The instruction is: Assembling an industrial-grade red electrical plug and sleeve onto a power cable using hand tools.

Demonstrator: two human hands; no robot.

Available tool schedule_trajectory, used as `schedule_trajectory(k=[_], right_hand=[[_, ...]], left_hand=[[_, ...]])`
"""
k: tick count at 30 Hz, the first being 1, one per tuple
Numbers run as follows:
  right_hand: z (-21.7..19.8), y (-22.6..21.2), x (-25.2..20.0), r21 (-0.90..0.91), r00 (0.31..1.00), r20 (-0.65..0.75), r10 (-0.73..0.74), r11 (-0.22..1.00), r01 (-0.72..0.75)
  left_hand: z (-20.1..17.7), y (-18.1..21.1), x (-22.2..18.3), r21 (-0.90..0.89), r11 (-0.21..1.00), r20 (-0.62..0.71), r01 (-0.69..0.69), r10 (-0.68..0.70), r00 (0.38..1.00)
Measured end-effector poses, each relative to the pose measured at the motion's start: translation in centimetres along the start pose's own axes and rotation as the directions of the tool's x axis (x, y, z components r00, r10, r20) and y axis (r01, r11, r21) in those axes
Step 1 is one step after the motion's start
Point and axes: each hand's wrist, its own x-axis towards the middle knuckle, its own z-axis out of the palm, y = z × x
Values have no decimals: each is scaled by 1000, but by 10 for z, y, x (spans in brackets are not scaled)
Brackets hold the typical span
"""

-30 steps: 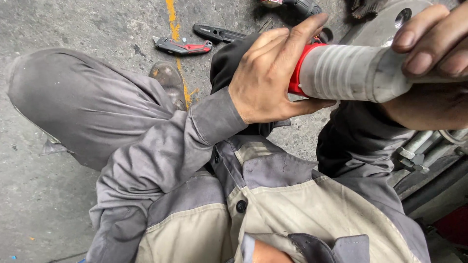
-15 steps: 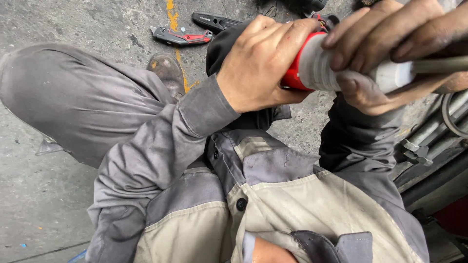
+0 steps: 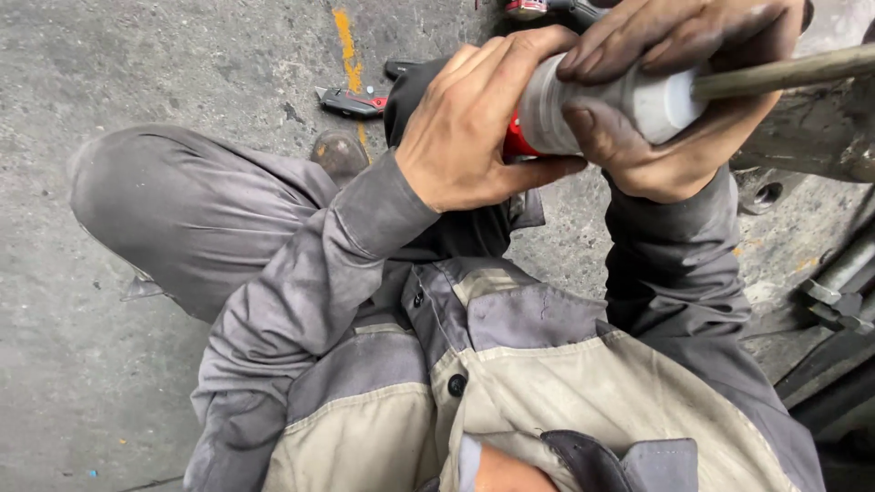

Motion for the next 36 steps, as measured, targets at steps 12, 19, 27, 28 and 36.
schedule_trajectory(k=[12, 19, 27, 28, 36], right_hand=[[7, -30, 24, 328, 958, -114, 264, 920, -215], [-10, 16, 13, 8, 912, 130, 389, 920, -393], [34, 35, -10, 422, 961, 5, 277, 870, -253], [35, 28, -6, 420, 962, 2, 272, 873, -248], [22, 0, 2, 350, 919, -155, 361, 890, -291]], left_hand=[[-11, -9, 9, -164, 986, -1, -21, 21, 1000], [-28, -24, 16, -292, 942, 85, 164, -145, 986], [-29, -36, 12, -511, 799, 150, 317, -280, 948], [-28, -34, 13, -510, 802, 149, 312, -274, 950], [-12, -2, 16, -201, 970, 109, 136, -116, 987]])
